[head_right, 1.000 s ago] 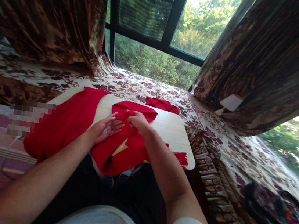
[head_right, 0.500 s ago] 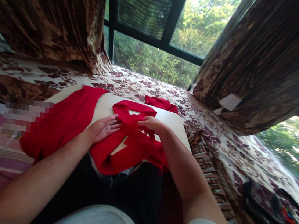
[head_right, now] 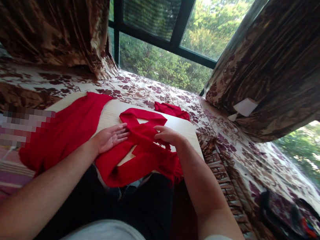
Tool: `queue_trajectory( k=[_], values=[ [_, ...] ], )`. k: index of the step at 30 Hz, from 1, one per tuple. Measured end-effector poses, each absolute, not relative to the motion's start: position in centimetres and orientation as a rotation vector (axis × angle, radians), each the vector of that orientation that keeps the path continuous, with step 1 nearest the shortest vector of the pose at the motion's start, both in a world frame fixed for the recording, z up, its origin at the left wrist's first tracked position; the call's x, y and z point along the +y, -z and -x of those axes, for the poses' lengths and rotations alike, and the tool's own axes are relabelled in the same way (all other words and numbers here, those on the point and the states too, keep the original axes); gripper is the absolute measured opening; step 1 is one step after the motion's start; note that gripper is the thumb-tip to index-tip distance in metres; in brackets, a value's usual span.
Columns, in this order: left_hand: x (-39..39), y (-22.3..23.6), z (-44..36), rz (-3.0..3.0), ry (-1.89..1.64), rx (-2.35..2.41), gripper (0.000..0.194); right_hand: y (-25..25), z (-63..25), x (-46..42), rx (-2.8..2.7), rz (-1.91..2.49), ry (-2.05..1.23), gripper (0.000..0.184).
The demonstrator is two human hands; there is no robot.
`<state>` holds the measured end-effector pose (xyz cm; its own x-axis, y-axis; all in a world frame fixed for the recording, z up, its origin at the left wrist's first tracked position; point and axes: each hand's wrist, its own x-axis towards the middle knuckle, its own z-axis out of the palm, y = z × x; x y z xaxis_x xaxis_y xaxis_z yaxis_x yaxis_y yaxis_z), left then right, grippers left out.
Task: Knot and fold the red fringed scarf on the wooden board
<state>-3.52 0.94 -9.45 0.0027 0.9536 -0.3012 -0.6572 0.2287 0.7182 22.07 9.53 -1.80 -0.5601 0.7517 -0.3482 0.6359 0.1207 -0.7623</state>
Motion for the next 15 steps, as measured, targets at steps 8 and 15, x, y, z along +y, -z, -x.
queue_trajectory(
  k=[8,15],
  values=[
    [0.9,9.3,3.5,-0.430,-1.312,0.881,0.022,2.6,-22.4,10.4,-2.486,1.415,-1.095,0.052],
    [1.0,9.8,3.6,-0.505,-1.296,0.889,0.027,1.8,-20.6,12.8,-2.637,1.525,-0.779,0.035]
  ],
)
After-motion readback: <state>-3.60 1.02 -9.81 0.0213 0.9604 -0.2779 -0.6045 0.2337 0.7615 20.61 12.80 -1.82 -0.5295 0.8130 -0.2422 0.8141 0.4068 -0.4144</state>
